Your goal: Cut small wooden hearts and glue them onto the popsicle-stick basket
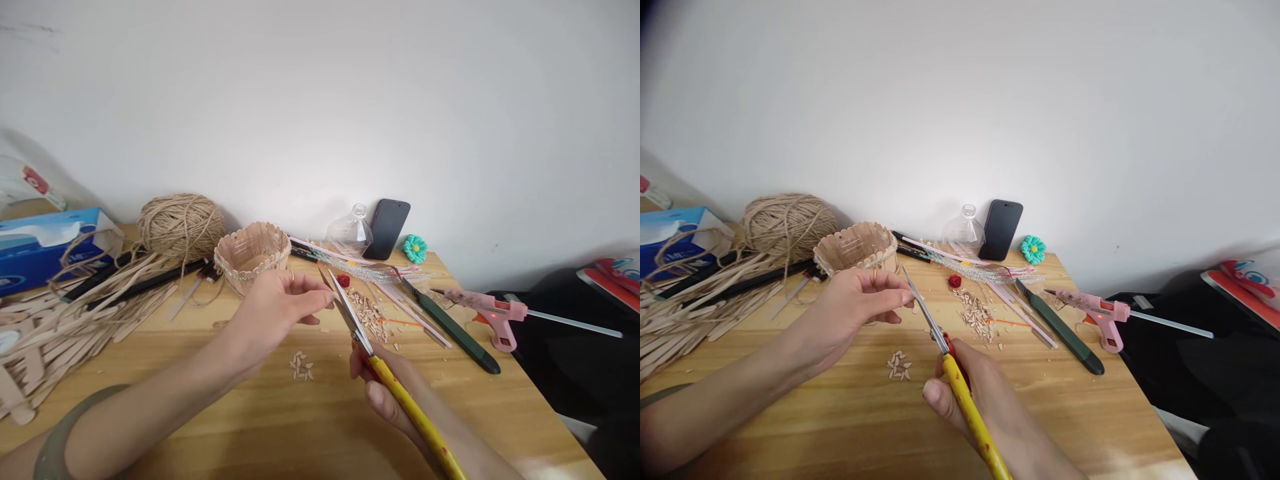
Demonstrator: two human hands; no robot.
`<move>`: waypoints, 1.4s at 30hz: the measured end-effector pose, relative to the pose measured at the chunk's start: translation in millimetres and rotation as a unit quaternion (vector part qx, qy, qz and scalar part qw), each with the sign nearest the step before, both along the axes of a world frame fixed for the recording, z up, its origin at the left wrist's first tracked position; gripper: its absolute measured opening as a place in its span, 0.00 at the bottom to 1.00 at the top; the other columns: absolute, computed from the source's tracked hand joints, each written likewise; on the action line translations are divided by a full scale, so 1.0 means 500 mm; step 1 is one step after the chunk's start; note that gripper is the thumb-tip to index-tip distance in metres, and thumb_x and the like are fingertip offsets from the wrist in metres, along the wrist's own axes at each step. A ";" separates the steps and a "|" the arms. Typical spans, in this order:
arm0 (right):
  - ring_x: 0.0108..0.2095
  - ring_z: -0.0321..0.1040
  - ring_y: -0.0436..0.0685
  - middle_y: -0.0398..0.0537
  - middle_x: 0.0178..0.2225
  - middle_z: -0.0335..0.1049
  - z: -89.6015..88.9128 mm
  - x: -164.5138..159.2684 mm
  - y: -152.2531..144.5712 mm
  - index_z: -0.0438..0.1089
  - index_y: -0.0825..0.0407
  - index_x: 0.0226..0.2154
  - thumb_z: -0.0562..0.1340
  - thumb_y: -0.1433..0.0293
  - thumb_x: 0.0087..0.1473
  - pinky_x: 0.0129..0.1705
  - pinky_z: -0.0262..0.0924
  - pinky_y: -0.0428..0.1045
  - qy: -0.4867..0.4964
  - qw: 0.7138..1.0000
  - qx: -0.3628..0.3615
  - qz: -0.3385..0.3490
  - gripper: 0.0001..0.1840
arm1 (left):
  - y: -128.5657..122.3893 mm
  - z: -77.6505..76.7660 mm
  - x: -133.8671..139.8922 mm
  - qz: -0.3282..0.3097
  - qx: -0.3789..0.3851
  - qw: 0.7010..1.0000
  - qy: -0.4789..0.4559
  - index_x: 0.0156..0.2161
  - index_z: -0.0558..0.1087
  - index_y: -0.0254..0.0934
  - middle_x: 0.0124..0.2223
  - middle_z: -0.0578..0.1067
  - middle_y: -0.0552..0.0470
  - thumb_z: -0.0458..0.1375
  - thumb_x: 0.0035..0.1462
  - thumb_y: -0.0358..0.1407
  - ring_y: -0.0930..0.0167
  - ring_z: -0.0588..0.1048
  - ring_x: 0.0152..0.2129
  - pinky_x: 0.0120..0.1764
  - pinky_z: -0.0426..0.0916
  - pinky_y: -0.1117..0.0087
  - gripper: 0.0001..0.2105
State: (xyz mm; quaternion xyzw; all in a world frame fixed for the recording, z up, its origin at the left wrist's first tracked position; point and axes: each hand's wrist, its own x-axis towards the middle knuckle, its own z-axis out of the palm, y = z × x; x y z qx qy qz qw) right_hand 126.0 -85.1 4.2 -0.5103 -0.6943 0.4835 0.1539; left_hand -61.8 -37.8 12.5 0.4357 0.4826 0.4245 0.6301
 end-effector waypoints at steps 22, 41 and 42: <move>0.23 0.43 0.49 0.38 0.21 0.47 -0.001 -0.017 -0.001 0.51 0.50 0.21 0.45 0.37 0.44 0.23 0.39 0.46 -0.035 0.999 0.004 -0.019 0.32 | -0.005 0.009 0.002 0.014 0.006 1.000 0.017 0.21 0.74 0.36 0.22 0.74 0.58 0.60 0.43 0.31 0.79 0.68 0.20 0.26 0.65 0.79 0.03; 0.21 0.41 0.48 0.37 0.18 0.44 0.003 -0.022 0.001 0.49 0.50 0.18 0.53 0.44 0.45 0.20 0.38 0.45 -0.078 0.996 0.006 -0.050 0.28 | -0.003 0.008 -0.003 0.017 0.018 0.999 0.033 0.21 0.73 0.35 0.21 0.71 0.59 0.60 0.43 0.31 0.79 0.68 0.19 0.26 0.64 0.77 0.04; 0.21 0.41 0.48 0.37 0.18 0.44 0.003 -0.022 0.002 0.49 0.50 0.17 0.53 0.44 0.45 0.20 0.38 0.45 -0.081 0.995 0.006 -0.050 0.28 | -0.003 0.008 -0.003 0.017 0.016 0.999 0.034 0.21 0.73 0.35 0.21 0.72 0.59 0.60 0.43 0.31 0.79 0.68 0.19 0.26 0.64 0.77 0.03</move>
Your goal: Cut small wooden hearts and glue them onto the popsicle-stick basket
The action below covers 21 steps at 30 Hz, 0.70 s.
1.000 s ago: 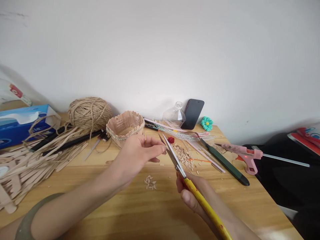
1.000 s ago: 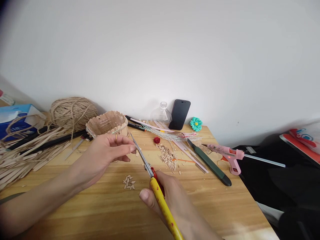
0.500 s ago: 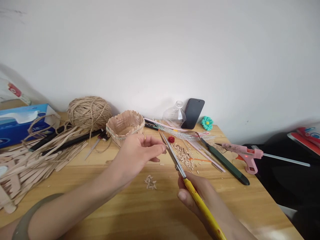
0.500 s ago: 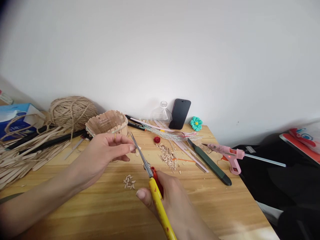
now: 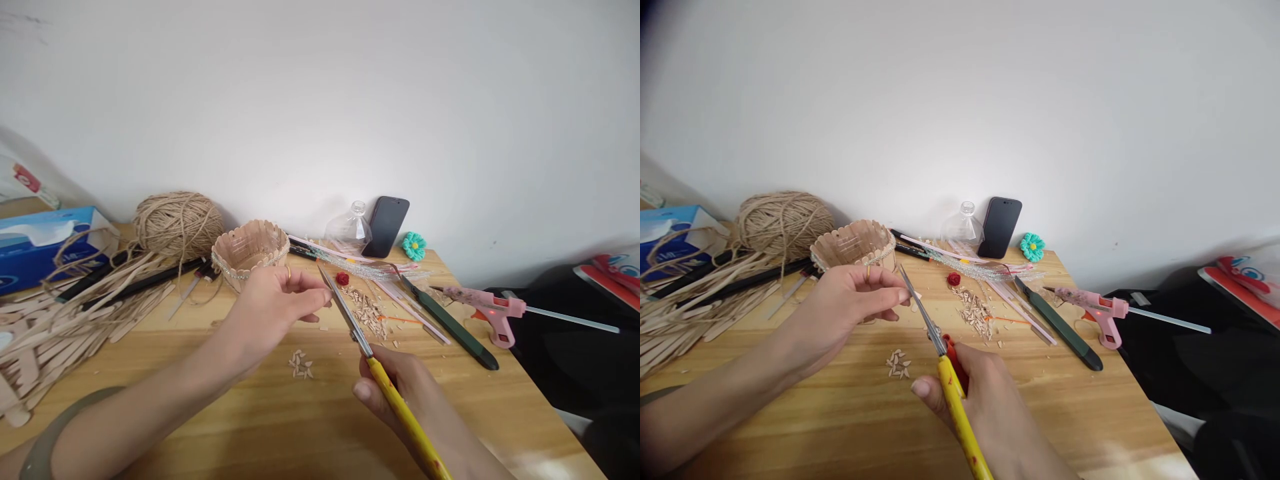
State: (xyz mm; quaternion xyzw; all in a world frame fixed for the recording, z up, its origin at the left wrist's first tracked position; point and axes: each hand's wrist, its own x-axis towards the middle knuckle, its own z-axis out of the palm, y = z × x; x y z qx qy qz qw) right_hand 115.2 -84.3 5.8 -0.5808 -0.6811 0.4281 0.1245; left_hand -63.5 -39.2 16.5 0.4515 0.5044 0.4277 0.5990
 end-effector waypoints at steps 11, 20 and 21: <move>0.21 0.43 0.48 0.37 0.19 0.46 -0.004 -0.004 -0.003 0.49 0.50 0.18 0.55 0.48 0.46 0.21 0.40 0.45 -0.044 0.999 0.001 -0.027 0.25 | 0.004 0.000 0.000 -0.010 -0.028 1.000 -0.010 0.22 0.75 0.36 0.25 0.75 0.55 0.60 0.42 0.32 0.74 0.71 0.25 0.28 0.67 0.75 0.02; 0.20 0.42 0.48 0.37 0.18 0.46 -0.018 0.000 -0.006 0.49 0.50 0.17 0.56 0.48 0.45 0.20 0.39 0.45 -0.032 0.999 0.004 -0.030 0.25 | 0.006 -0.011 0.002 -0.021 -0.004 0.999 0.044 0.22 0.74 0.36 0.23 0.74 0.56 0.59 0.44 0.32 0.75 0.68 0.22 0.29 0.64 0.74 0.04; 0.20 0.43 0.48 0.37 0.18 0.46 -0.018 0.001 -0.007 0.50 0.50 0.17 0.56 0.47 0.44 0.20 0.39 0.45 -0.030 0.999 0.006 -0.030 0.26 | 0.005 -0.011 0.003 -0.021 -0.005 0.999 0.043 0.22 0.73 0.36 0.22 0.73 0.56 0.59 0.44 0.32 0.75 0.69 0.22 0.29 0.64 0.74 0.04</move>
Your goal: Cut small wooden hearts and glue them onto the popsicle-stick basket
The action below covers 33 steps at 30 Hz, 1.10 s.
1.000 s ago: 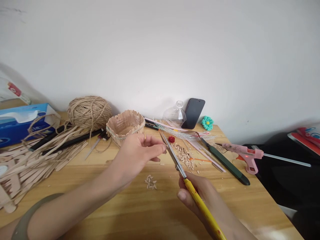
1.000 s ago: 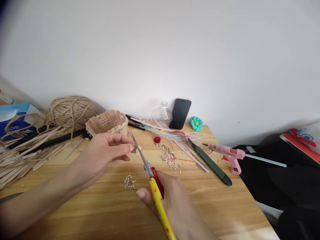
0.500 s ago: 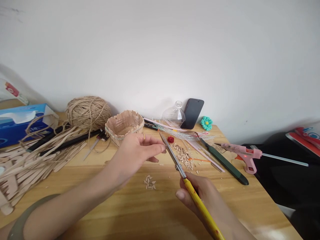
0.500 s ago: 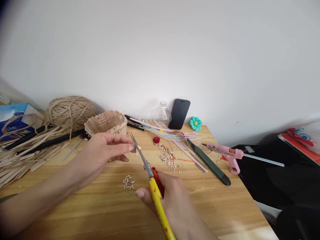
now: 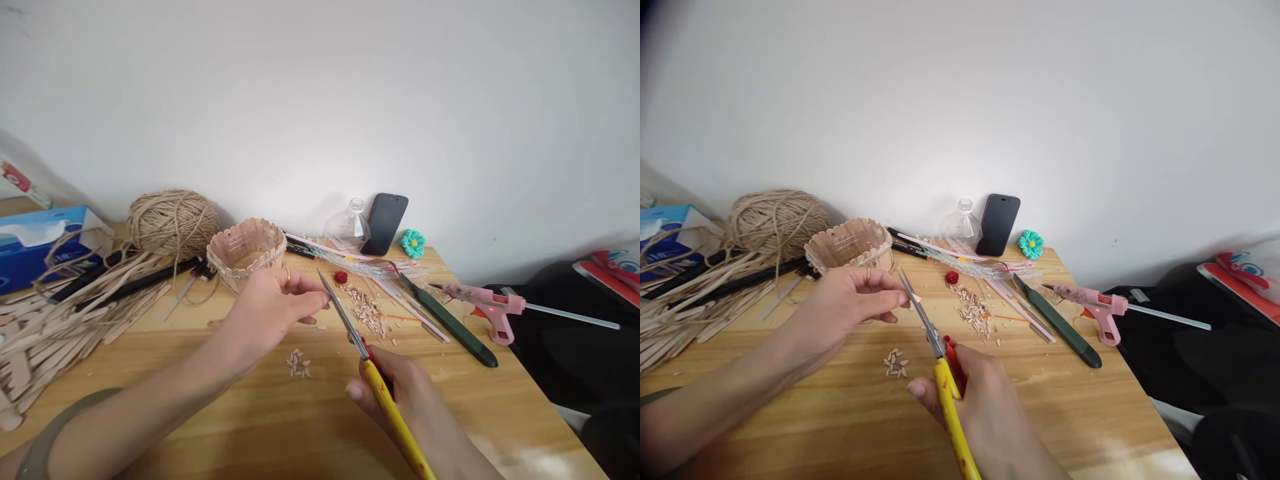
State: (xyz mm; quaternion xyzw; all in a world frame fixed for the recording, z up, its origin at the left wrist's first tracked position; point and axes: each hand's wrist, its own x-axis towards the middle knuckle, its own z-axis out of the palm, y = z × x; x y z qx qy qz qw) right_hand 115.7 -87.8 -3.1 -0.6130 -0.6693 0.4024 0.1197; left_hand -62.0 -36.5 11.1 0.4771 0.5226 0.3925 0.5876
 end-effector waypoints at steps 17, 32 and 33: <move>0.20 0.41 0.48 0.37 0.17 0.44 -0.014 0.009 -0.007 0.47 0.50 0.16 0.56 0.50 0.45 0.20 0.39 0.45 0.001 1.000 0.001 0.000 0.25 | -0.008 -0.003 0.009 0.010 -0.030 0.999 -0.011 0.22 0.73 0.35 0.22 0.73 0.56 0.60 0.42 0.32 0.76 0.69 0.21 0.28 0.65 0.74 0.03; 0.13 0.48 0.47 0.36 0.11 0.47 -0.058 0.074 -0.011 0.50 0.49 0.17 0.45 0.41 0.49 0.15 0.44 0.44 0.129 0.990 -0.024 -0.045 0.30 | -0.003 -0.017 -0.013 -0.051 -0.034 0.994 0.087 0.22 0.77 0.38 0.22 0.76 0.54 0.62 0.39 0.35 0.72 0.71 0.22 0.27 0.66 0.73 0.03; 0.14 0.50 0.48 0.37 0.11 0.48 -0.063 0.079 -0.009 0.50 0.48 0.16 0.45 0.41 0.50 0.15 0.45 0.45 0.131 0.990 -0.019 -0.046 0.30 | -0.004 -0.028 -0.025 -0.071 -0.024 0.990 0.122 0.21 0.77 0.38 0.22 0.77 0.54 0.61 0.40 0.35 0.72 0.71 0.21 0.27 0.65 0.73 0.03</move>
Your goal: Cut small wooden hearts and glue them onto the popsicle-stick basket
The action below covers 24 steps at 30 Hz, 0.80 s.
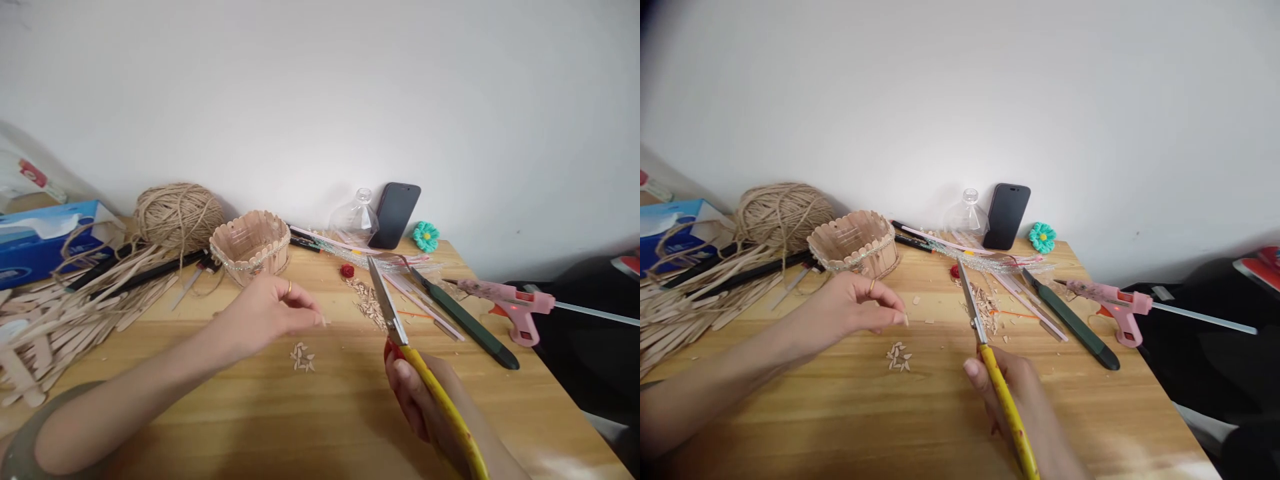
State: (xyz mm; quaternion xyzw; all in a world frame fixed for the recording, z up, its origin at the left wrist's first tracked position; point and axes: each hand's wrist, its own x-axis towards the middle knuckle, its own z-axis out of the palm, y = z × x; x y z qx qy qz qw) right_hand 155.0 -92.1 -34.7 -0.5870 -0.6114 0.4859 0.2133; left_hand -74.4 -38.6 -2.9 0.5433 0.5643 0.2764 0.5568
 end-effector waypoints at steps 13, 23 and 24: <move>0.14 0.47 0.46 0.37 0.14 0.51 -0.026 -0.001 0.041 0.54 0.50 0.19 0.49 0.43 0.50 0.15 0.47 0.44 -0.014 0.998 -0.035 0.056 0.28 | -0.019 -0.100 -0.093 -0.133 0.176 0.946 0.238 0.33 0.79 0.43 0.33 0.79 0.51 0.55 0.51 0.33 0.66 0.73 0.35 0.40 0.64 0.69 0.10; 0.15 0.54 0.49 0.39 0.11 0.51 -0.049 0.013 0.059 0.55 0.50 0.17 0.48 0.45 0.52 0.14 0.50 0.44 0.035 0.999 0.012 0.036 0.28 | -0.016 -0.106 -0.096 -0.166 0.191 0.927 0.277 0.32 0.76 0.41 0.34 0.77 0.55 0.57 0.52 0.32 0.68 0.71 0.37 0.39 0.63 0.69 0.05; 0.15 0.54 0.49 0.39 0.12 0.52 -0.050 0.014 0.061 0.55 0.50 0.16 0.48 0.45 0.52 0.14 0.49 0.44 0.033 0.999 0.014 0.032 0.29 | -0.015 -0.106 -0.094 -0.172 0.192 0.924 0.283 0.31 0.76 0.41 0.34 0.77 0.55 0.57 0.52 0.32 0.68 0.71 0.36 0.39 0.63 0.69 0.05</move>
